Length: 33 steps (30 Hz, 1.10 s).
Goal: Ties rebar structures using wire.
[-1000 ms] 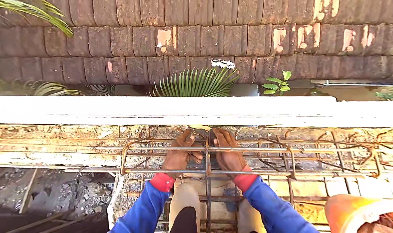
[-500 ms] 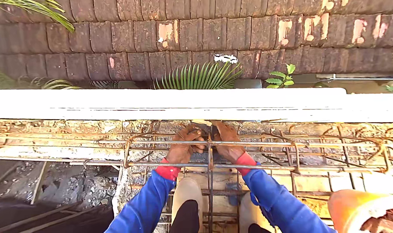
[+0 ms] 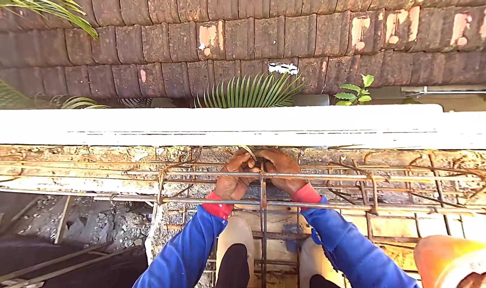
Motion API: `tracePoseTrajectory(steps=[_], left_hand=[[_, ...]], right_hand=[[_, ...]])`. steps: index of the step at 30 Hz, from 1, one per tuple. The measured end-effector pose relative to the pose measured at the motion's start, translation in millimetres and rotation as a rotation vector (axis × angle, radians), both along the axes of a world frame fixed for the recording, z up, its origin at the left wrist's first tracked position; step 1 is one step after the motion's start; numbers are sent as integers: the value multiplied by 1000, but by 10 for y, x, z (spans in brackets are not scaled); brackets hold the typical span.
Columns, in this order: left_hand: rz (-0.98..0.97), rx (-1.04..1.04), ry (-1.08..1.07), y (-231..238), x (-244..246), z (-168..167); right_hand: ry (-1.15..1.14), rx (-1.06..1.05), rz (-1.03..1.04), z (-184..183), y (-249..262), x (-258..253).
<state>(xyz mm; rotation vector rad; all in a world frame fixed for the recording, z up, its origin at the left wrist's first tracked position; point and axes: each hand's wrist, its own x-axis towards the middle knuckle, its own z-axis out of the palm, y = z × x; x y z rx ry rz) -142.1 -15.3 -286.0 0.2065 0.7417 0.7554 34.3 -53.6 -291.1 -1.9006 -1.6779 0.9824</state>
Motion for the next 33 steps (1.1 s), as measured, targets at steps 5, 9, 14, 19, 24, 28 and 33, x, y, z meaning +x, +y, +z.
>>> tracePoseTrajectory(steps=[5, 9, 14, 19, 24, 28, 33], left_hand=[[19, -3, 123, -26, 47, 42], [-7, 87, 275, -93, 45, 7], [-22, 108, 338, -103, 65, 29], [-4, 166, 433, -131, 70, 33], [-69, 255, 665, -50, 97, 85], [-117, 348, 639, -17, -69, 63], [-202, 453, 710, -124, -227, 55]], right_hand=[[-109, -106, -50, 73, 46, -72], [-89, -171, 9, 112, 112, -57], [32, 12, 123, -34, 118, -27], [201, 86, 179, 148, 16, 95], [252, 135, 142, 169, -15, 151], [-37, 389, 40, -61, -232, 113], [10, 386, 192, -92, -844, 95]])
